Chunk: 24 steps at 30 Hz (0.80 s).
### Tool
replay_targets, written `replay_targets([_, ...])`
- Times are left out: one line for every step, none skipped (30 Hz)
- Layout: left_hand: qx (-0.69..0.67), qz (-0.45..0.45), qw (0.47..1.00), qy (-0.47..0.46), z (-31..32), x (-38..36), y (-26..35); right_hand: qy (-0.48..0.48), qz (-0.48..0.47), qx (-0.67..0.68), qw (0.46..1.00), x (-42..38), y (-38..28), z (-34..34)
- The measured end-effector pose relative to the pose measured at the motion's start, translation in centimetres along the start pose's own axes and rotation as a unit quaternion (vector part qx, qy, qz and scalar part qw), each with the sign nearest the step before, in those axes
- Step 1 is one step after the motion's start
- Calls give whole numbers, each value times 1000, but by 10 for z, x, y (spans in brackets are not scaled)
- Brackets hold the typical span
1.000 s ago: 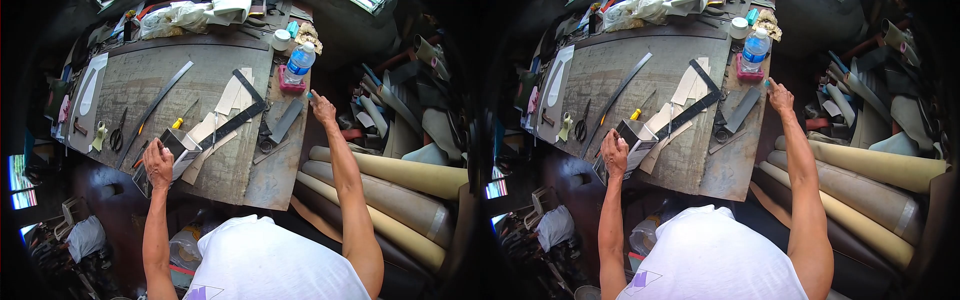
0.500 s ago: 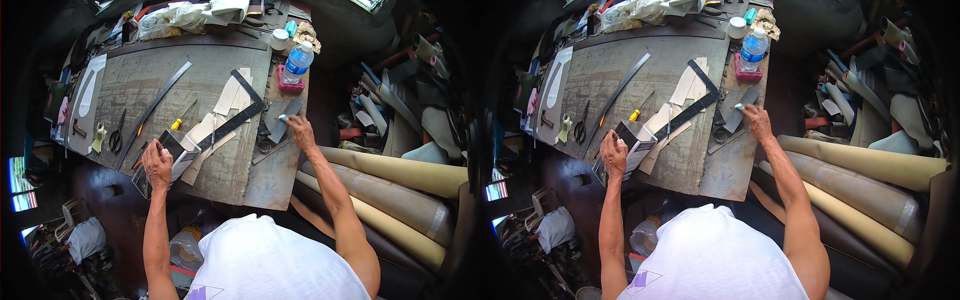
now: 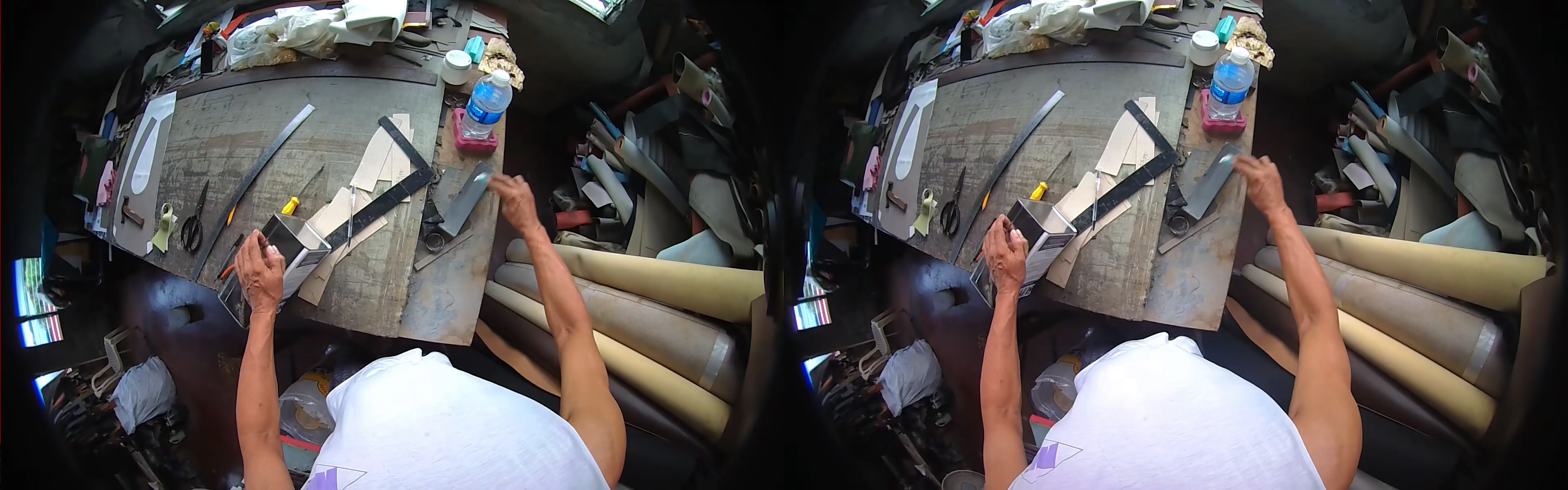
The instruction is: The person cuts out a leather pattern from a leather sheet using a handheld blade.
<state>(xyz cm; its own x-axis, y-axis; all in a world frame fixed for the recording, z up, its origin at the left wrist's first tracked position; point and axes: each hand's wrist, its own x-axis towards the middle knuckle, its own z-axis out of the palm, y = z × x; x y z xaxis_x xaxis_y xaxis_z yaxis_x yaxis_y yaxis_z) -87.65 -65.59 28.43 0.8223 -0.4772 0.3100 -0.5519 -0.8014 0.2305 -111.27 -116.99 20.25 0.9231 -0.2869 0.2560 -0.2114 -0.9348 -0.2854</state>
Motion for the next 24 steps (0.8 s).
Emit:
replay_targets([-2, -3, 1000, 0, 0, 1, 2, 39, 45, -22, 998, 9, 11, -4])
replay_targets([-6, -4, 1000, -4, 1, 0, 4, 36, 39, -7, 999, 3, 8, 3])
replay_targets([-3, -1, 1000, -7, 1, -2, 5, 35, 34, 8, 999, -5, 3, 16])
replay_targets([1, 1, 1000, -6, 0, -2, 5, 36, 27, 21, 999, -9, -3, 28])
replay_targets([5, -1, 1000, 1, 0, 0, 5, 29, -28, 32, 999, -19, -15, 37])
replay_targets([1, 0, 1000, 2, 1, 1, 5, -20, -64, 60, 996, -25, -30, 30])
replay_targets([3, 5, 1000, -2, -1, -3, 4, -71, -95, 87, 989, -31, -42, 19])
replay_targets([3, 6, 1000, 4, 1, -1, 3, -51, -79, 76, 993, -24, -35, 14])
replay_targets([5, 7, 1000, 8, 2, 0, 3, -32, -63, 66, 995, -18, -22, 8])
replay_targets([2, 6, 1000, 7, 2, -1, 3, -18, -45, 60, 997, -14, -13, 2])
replay_targets([1, 5, 1000, 10, 3, 0, 3, 41, 7, 29, 999, -1, 1, -4])
replay_targets([0, 5, 1000, 8, 3, 0, 3, 49, 25, 5, 998, 8, 13, -2])
replay_targets([-3, 5, 1000, 5, 2, 0, 3, 57, 45, -20, 997, 10, 22, 3])
replay_targets([-6, 4, 1000, 3, 2, 0, 4, 12, 29, -57, 998, 4, 19, 15])
replay_targets([-8, 2, 1000, 2, 0, 1, 4, 33, -1, 11, 999, -7, 7, 28])
replay_targets([-1, 1, 1000, 13, 2, 4, 4, 4, -37, 34, 999, -13, -11, 31])
replay_targets([5, 1, 1000, 15, 2, 3, 4, -30, -67, 57, 996, -26, -25, 28])
replay_targets([10, 6, 1000, 14, 1, 0, 5, -52, -86, 70, 992, -34, -28, 22])
replay_targets([7, 10, 1000, 19, 3, 4, 5, -65, -115, 79, 988, -28, -24, 14])
replay_targets([6, 12, 1000, 22, 3, 4, 4, -82, -145, 91, 982, -22, -22, 7])
replay_targets([6, 13, 1000, 19, 2, 0, 3, 5, -96, 64, 993, -11, -7, 2])
replay_targets([2, 8, 1000, 16, 2, 0, 3, 22, -32, 29, 999, 1, 7, -4])
replay_targets([-1, 5, 1000, 12, 1, 1, 4, 39, 33, -6, 999, 7, 14, -5])
replay_targets([-5, 3, 1000, 6, 1, 1, 4, 51, 34, -7, 998, 2, 14, 10])
